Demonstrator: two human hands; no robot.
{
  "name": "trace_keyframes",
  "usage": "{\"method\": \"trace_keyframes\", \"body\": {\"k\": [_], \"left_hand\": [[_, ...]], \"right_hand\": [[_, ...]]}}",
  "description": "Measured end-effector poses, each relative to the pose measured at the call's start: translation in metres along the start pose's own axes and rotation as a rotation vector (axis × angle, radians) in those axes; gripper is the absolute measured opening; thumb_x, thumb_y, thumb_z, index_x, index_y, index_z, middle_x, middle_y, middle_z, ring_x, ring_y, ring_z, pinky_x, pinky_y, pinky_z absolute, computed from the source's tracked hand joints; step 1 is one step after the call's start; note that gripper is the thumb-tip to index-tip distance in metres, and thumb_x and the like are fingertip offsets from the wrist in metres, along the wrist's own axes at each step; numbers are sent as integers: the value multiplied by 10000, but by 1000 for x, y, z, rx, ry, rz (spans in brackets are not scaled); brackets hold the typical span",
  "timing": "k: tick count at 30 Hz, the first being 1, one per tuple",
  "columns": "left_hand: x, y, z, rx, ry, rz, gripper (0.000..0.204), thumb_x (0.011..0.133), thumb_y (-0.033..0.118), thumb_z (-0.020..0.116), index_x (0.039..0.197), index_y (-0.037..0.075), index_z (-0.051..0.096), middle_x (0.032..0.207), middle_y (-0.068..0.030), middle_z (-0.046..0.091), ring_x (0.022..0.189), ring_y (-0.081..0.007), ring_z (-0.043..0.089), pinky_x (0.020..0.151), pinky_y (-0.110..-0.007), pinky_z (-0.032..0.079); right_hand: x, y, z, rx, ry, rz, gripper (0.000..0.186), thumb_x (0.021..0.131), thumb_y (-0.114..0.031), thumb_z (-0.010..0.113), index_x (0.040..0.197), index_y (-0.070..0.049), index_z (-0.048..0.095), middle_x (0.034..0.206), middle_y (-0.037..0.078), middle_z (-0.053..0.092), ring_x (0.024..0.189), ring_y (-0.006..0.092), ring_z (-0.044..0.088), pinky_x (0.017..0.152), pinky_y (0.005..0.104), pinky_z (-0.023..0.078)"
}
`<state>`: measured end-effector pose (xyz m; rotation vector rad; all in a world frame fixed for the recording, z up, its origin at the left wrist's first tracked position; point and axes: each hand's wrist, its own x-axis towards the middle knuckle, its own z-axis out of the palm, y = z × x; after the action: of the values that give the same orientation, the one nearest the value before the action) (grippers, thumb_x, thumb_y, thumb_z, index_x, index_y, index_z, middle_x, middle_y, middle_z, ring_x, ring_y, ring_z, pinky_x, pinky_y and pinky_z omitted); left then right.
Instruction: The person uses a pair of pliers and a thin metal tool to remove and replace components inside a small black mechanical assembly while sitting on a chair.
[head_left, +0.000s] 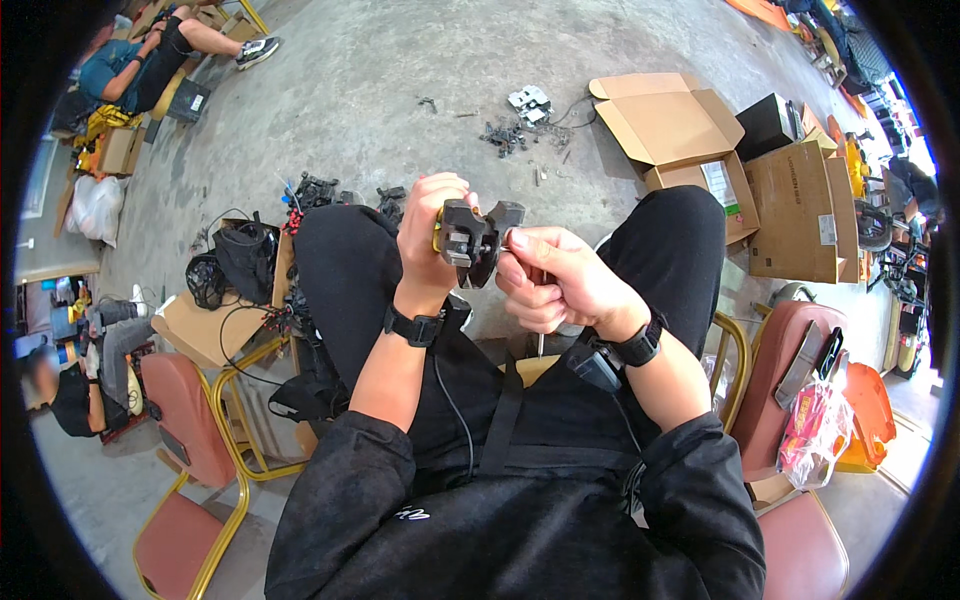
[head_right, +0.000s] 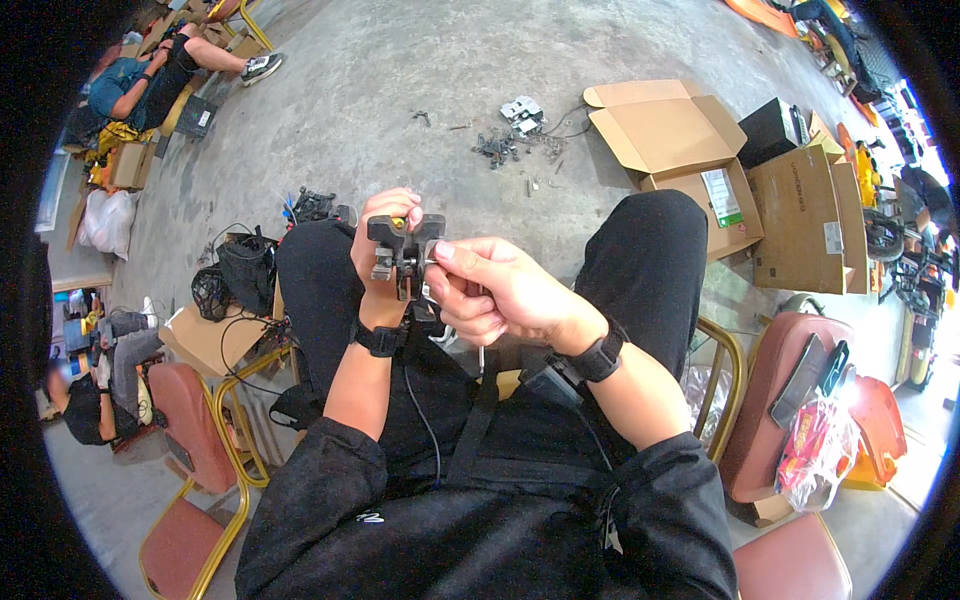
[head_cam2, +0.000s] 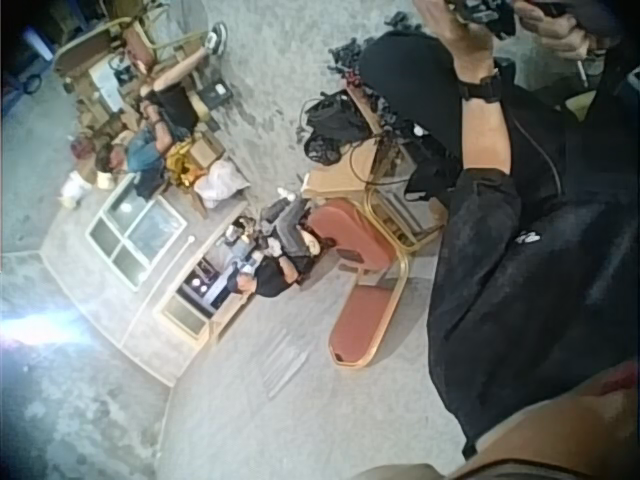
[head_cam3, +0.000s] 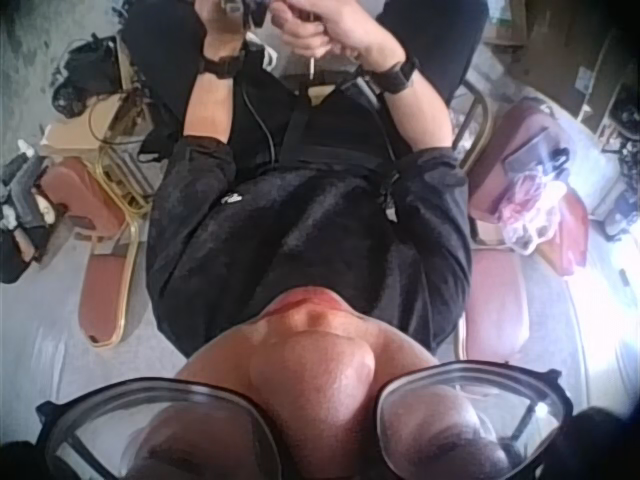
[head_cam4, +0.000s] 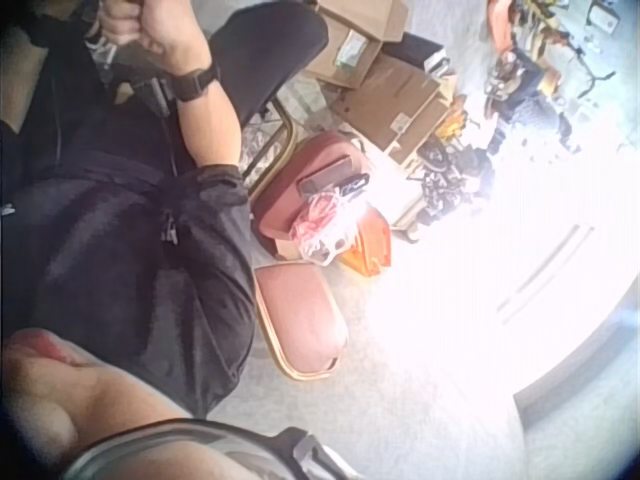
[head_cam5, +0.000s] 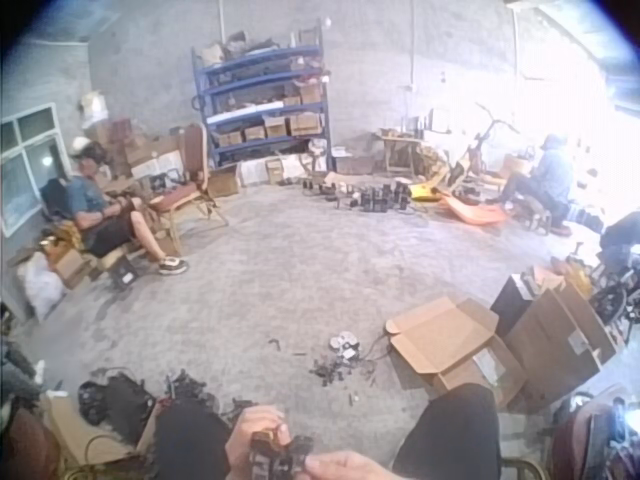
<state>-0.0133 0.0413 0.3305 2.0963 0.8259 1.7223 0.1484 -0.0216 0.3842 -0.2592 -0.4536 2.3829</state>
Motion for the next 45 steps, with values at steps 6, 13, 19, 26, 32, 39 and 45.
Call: {"method": "trace_keyframes", "body": {"k": [6, 13, 19, 26, 32, 39, 45], "left_hand": [[0, -1, 3, -44, 16, 11, 230, 699, -103, 641, 838, 21, 507, 811, -109, 589, 772, -259, 603, 683, -328, 481], [-3, 0, 6, -118, -5, -30, 218, 697, -99, 647, 826, 16, 515, 813, -113, 599, 771, -240, 614, 675, -312, 494], [-6, 4, 9, -224, 15, -83, 196, 723, -81, 641, 837, 14, 514, 811, -122, 608, 769, -221, 619, 667, -300, 504], [-5, 3, 5, -238, -12, -86, 170, 718, -61, 603, 844, -13, 499, 801, -119, 583, 776, -222, 591, 656, -295, 498], [-2, 5, 4, -163, -9, -67, 198, 694, -89, 618, 831, -5, 503, 797, -124, 585, 766, -224, 598, 660, -299, 495], [0, 4, 5, -72, 27, -39, 213, 698, -108, 638, 820, 14, 514, 807, -114, 591, 764, -244, 602, 669, -307, 486], [0, 3, 3, -40, 13, -25, 217, 695, -103, 644, 821, 16, 513, 810, -109, 592, 770, -252, 603, 670, -316, 486]], "right_hand": [[-1, 3, 10, -496, 253, -149, 334, 976, -280, 401, 793, -31, 529, 531, -74, 307, 442, 30, 247, 401, 213, 198], [2, 5, 0, -1467, 268, -702, 112, 861, -139, 569, 848, -28, 557, 611, 77, 533, 501, 174, 504, 488, 317, 416], [7, 4, 4, -2042, 204, -1097, 199, 728, -128, 670, 858, -27, 559, 584, 46, 443, 525, 205, 468, 477, 322, 420], [6, 10, -2, -1576, 233, -883, 118, 832, -121, 591, 870, -12, 566, 626, 68, 506, 509, 190, 478, 494, 318, 418], [0, 9, 10, -738, 208, -346, 277, 958, -206, 436, 807, -10, 560, 548, 3, 453, 505, 72, 377, 486, 236, 314], [0, 0, -1, -14, 37, -34, 334, 970, -288, 401, 788, -23, 492, 459, -15, 327, 367, 70, 256, 354, 225, 211], [-1, -1, 5, -72, 88, -34, 335, 974, -285, 400, 773, -33, 492, 473, -23, 346, 376, 64, 265, 359, 222, 217]]}}
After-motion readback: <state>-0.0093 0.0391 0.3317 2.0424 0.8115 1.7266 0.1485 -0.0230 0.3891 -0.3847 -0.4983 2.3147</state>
